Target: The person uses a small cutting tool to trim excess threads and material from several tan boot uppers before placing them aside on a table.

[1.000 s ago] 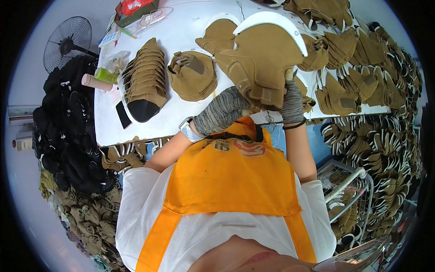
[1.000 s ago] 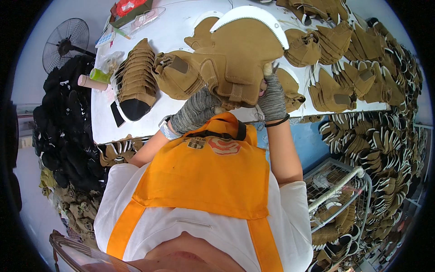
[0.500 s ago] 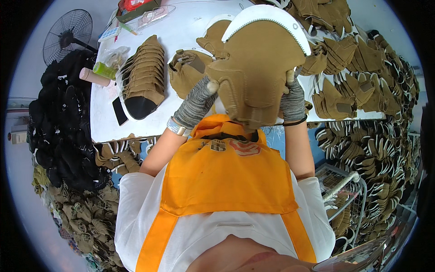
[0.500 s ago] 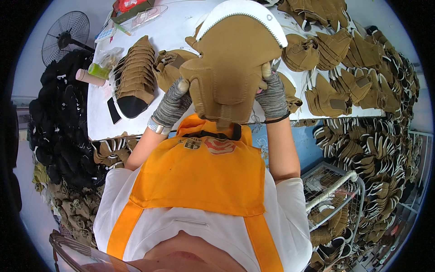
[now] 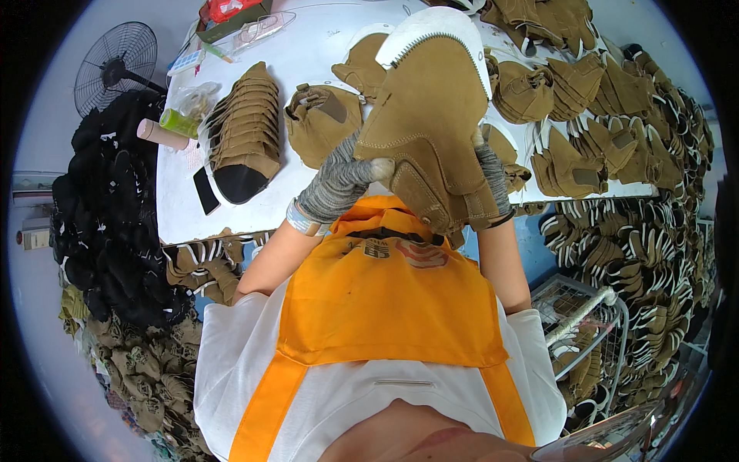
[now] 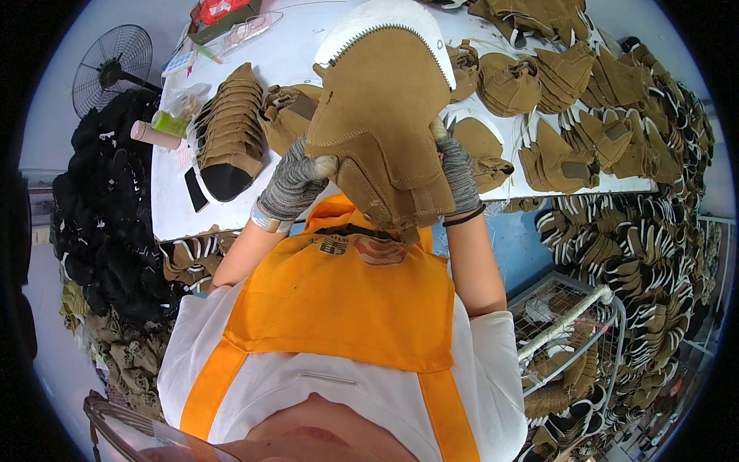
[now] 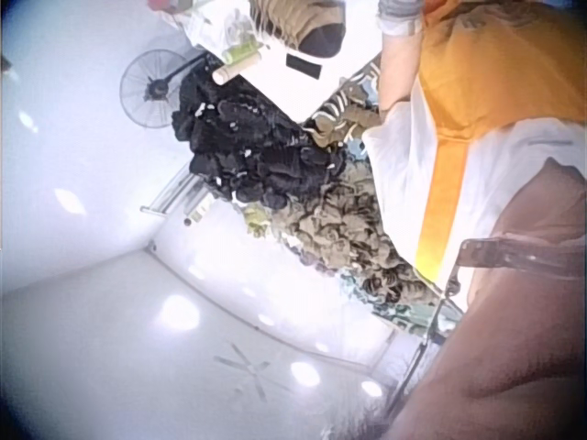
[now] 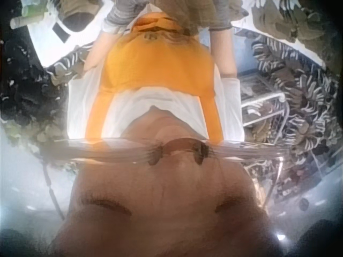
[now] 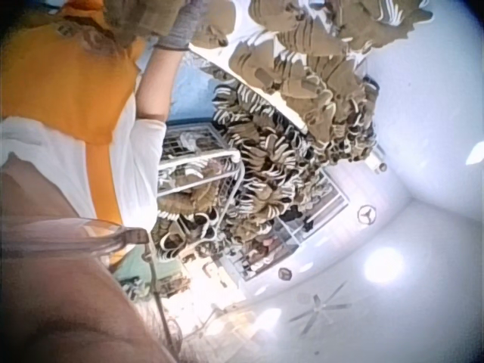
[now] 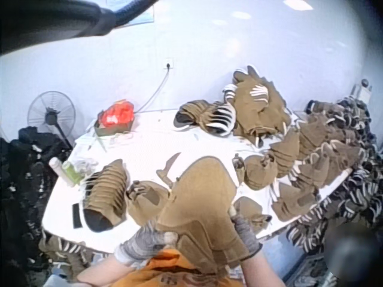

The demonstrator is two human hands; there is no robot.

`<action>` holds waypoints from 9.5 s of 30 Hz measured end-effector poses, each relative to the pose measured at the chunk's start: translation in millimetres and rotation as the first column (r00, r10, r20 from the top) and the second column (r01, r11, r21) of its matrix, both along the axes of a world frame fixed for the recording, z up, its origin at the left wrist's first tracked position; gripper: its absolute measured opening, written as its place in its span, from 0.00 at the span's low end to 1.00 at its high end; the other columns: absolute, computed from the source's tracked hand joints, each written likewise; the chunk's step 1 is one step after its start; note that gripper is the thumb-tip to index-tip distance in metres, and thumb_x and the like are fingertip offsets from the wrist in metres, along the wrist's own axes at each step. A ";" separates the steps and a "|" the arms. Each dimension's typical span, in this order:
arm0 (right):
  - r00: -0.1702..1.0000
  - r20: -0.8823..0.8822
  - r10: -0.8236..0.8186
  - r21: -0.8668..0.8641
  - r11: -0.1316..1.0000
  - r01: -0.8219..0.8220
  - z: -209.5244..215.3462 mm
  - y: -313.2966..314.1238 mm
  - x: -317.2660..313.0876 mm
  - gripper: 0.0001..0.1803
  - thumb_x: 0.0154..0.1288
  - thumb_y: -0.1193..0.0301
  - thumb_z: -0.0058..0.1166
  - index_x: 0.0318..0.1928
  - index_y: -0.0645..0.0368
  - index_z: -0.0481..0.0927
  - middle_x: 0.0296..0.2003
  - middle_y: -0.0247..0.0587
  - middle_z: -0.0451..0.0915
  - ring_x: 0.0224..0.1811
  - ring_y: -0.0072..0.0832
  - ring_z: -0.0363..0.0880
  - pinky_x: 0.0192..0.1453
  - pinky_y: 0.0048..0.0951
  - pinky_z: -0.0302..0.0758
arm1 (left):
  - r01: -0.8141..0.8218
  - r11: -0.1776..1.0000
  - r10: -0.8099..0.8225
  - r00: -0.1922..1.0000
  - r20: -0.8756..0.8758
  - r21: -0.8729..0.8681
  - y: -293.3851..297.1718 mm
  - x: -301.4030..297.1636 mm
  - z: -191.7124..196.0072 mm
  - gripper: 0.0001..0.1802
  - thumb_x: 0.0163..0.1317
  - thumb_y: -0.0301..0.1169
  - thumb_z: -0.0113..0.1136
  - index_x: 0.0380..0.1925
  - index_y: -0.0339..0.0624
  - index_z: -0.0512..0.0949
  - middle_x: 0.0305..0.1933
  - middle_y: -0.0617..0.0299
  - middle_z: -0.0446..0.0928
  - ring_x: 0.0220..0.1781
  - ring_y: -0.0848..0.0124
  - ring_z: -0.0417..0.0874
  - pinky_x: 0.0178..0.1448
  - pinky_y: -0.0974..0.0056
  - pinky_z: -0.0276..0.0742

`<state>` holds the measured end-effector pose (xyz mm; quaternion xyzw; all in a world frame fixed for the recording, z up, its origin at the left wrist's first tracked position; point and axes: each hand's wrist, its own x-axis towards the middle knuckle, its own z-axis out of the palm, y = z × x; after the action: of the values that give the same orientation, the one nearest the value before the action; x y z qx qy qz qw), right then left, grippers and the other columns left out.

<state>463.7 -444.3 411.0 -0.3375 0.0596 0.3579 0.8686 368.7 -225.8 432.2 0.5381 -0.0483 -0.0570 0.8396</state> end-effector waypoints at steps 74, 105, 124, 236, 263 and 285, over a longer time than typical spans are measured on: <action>0.824 0.506 -0.255 -0.409 0.770 0.489 -3.7 -34.3 -25.4 0.26 0.65 0.57 0.54 0.56 0.61 0.72 0.38 0.32 0.76 0.37 0.16 0.72 0.41 0.18 0.71 | -0.107 0.938 0.120 0.993 0.019 -0.329 -5.5 33.8 -11.2 0.36 0.50 0.37 0.64 0.60 0.36 0.65 0.58 0.53 0.71 0.58 0.60 0.73 0.64 0.58 0.67; 0.842 0.522 0.135 -0.532 0.823 0.198 18.4 -21.3 -24.0 0.21 0.63 0.58 0.56 0.51 0.59 0.77 0.25 0.24 0.72 0.22 0.12 0.63 0.26 0.15 0.61 | 0.070 0.924 -0.121 0.986 0.115 0.377 2.2 17.2 -19.1 0.70 0.42 0.64 0.66 0.69 0.39 0.32 0.64 0.43 0.61 0.66 0.58 0.63 0.69 0.60 0.58; 0.789 0.613 -0.030 -0.461 0.798 0.389 27.9 -3.8 -68.6 0.15 0.69 0.67 0.49 0.50 0.63 0.72 0.40 0.35 0.77 0.40 0.19 0.72 0.44 0.23 0.71 | -0.255 0.750 0.118 0.960 0.255 0.611 -41.3 3.7 40.8 0.62 0.39 0.51 0.75 0.67 0.35 0.48 0.65 0.52 0.60 0.68 0.59 0.59 0.69 0.56 0.56; -0.366 0.612 0.701 -0.314 0.640 0.701 112.4 152.7 15.2 0.19 0.48 0.72 0.58 0.44 0.48 0.80 0.36 0.38 0.77 0.33 0.35 0.79 0.34 0.31 0.76 | -0.415 0.899 0.398 0.907 0.137 0.141 135.1 18.5 68.5 0.29 0.53 0.36 0.67 0.52 0.35 0.69 0.46 0.59 0.76 0.47 0.71 0.77 0.51 0.66 0.74; 0.199 0.945 0.258 -0.323 0.822 0.469 77.2 128.0 59.8 0.11 0.57 0.72 0.61 0.39 0.61 0.77 0.33 0.36 0.78 0.35 0.24 0.77 0.41 0.25 0.75 | -0.427 0.846 0.464 0.884 0.047 -0.318 116.6 33.9 53.1 0.35 0.52 0.37 0.66 0.57 0.35 0.65 0.51 0.50 0.75 0.52 0.59 0.78 0.56 0.57 0.77; -0.012 0.959 0.285 -0.239 0.825 0.513 55.5 142.1 49.6 0.15 0.53 0.78 0.57 0.44 0.62 0.76 0.41 0.47 0.77 0.44 0.41 0.77 0.52 0.33 0.74 | -0.406 0.856 0.420 0.907 -0.027 -0.320 108.9 29.2 38.5 0.38 0.50 0.36 0.67 0.59 0.32 0.62 0.54 0.47 0.72 0.53 0.57 0.77 0.55 0.55 0.78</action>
<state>513.3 -302.3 466.5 -0.7099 -0.4437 -0.1017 0.5374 397.9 -116.9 470.7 0.3945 0.0412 0.1444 0.9065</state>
